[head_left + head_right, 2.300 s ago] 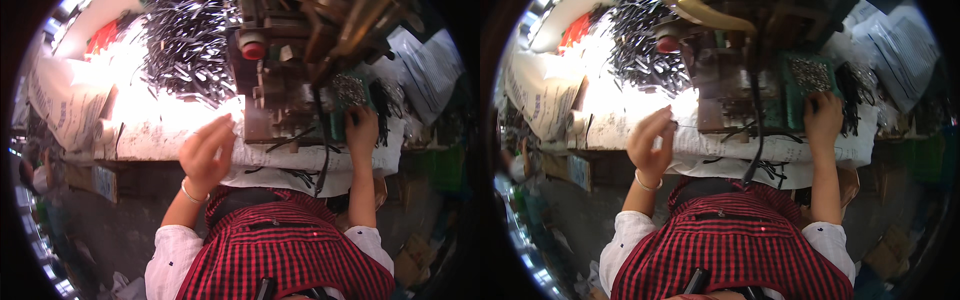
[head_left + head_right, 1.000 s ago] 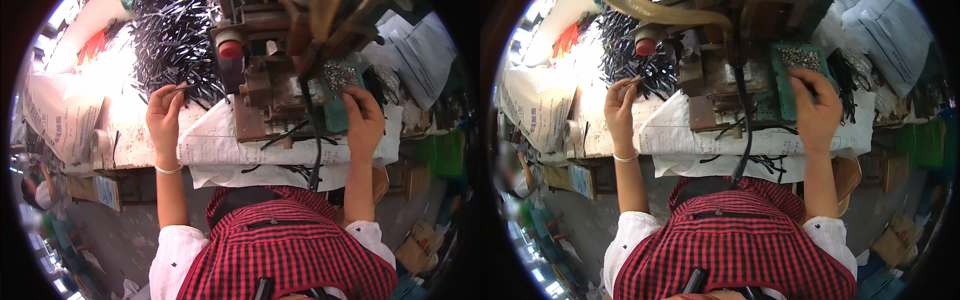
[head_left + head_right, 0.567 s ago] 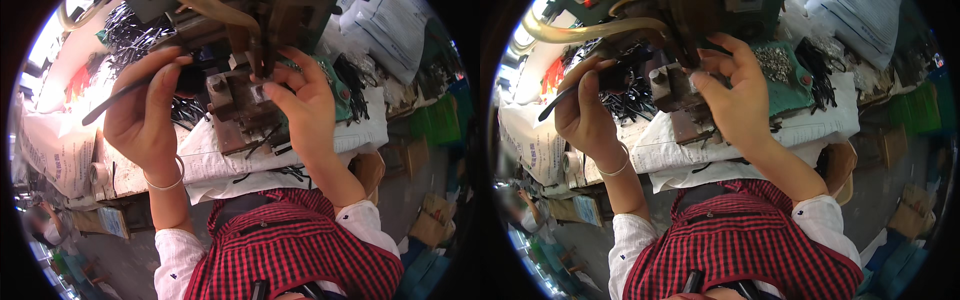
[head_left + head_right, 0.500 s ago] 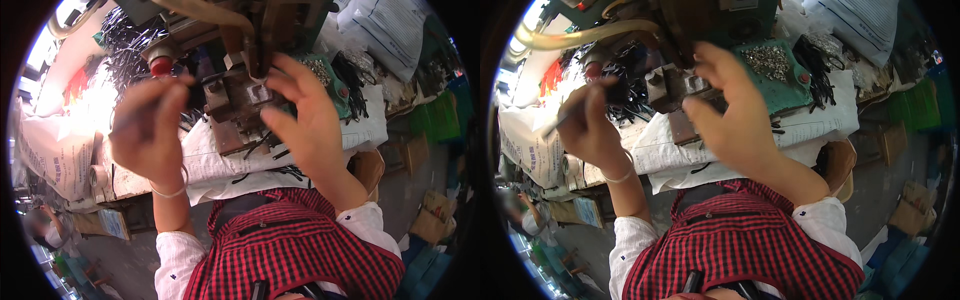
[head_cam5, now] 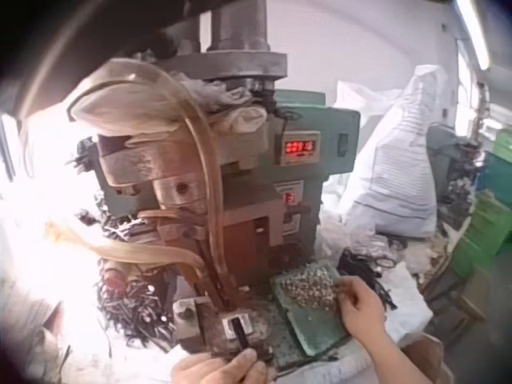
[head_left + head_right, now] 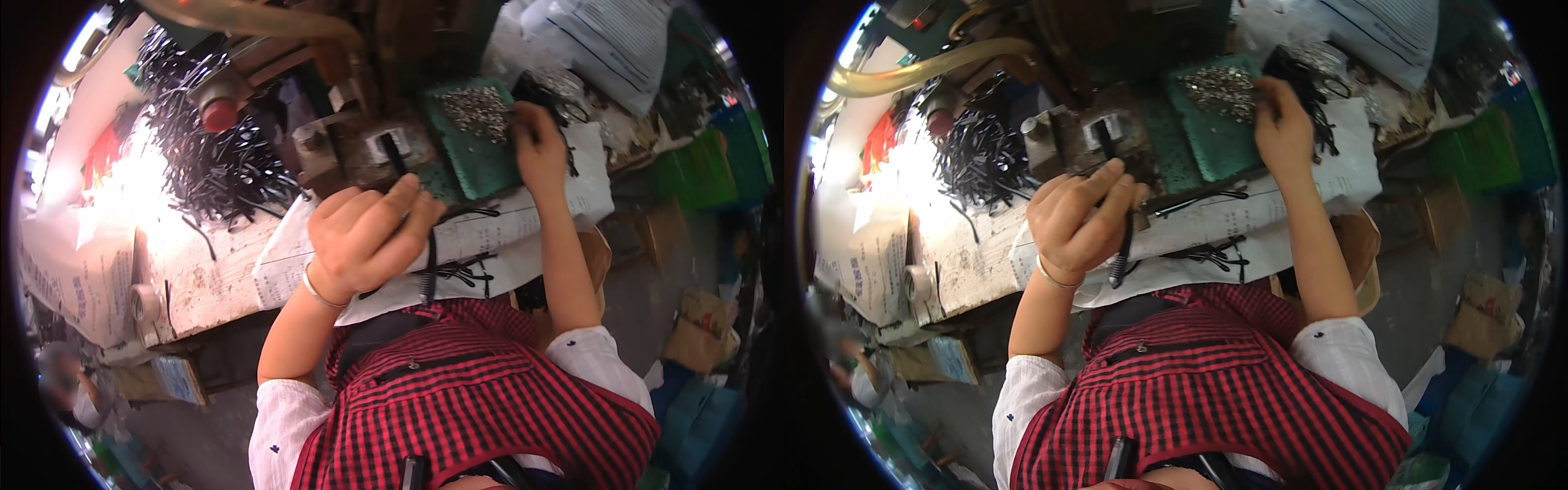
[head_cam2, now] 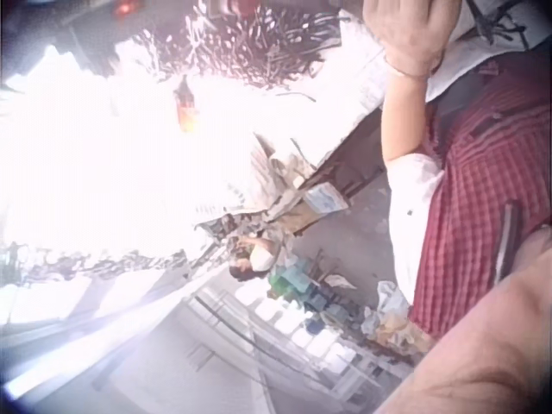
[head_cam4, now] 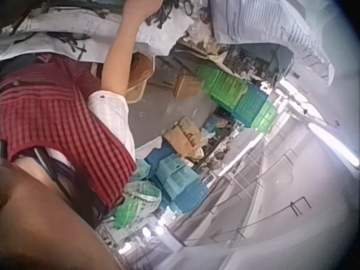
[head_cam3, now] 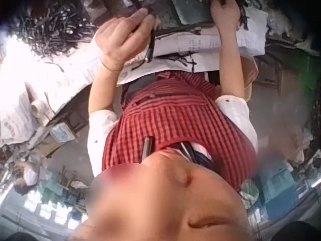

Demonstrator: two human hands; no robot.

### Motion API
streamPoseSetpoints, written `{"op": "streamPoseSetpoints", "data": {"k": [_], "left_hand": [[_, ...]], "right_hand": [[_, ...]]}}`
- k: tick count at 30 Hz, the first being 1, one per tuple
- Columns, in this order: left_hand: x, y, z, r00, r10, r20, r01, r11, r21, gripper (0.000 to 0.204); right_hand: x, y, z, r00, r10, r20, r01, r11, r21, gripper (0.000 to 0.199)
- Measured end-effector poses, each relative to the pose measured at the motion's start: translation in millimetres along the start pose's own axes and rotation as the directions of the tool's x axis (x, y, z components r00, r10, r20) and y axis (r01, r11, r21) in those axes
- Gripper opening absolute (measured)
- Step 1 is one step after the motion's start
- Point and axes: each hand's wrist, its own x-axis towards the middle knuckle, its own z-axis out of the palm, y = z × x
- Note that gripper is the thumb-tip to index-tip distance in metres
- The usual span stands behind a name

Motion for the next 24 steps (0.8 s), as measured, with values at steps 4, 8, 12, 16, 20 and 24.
{"op": "streamPoseSetpoints", "data": {"k": [4,8,12,16,20,24], "left_hand": [[2,6,-3,0.999,-0.026,0.027,0.025,0.999,0.027,0.026],[-1,4,1,0.999,-0.049,-0.01,0.049,0.999,0.006,0.024],[-3,17,-14,0.977,-0.195,0.082,0.2,0.978,-0.054,0.029],[-26,47,-35,0.904,-0.416,0.103,0.428,0.884,-0.19,0.035],[-74,22,-119,0.831,-0.555,-0.046,0.472,0.658,0.586,0.024],[-99,-80,-185,0.792,-0.607,0.066,0.434,0.636,0.638,0.024]], "right_hand": [[-25,3,-10,0.986,0.034,0.16,-0.025,0.998,-0.061,0.014],[-32,-1,3,0.98,0.018,0.199,0.017,0.984,-0.176,0.015],[-25,0,25,0.969,-0.182,0.169,0.232,0.904,-0.358,0.015],[-28,-2,32,0.955,-0.226,0.192,0.293,0.81,-0.508,0.008],[-34,8,19,0.979,-0.168,0.112,0.198,0.906,-0.374,0.01],[-22,6,16,0.941,-0.338,-0.002,0.317,0.885,-0.342,0.02]]}}
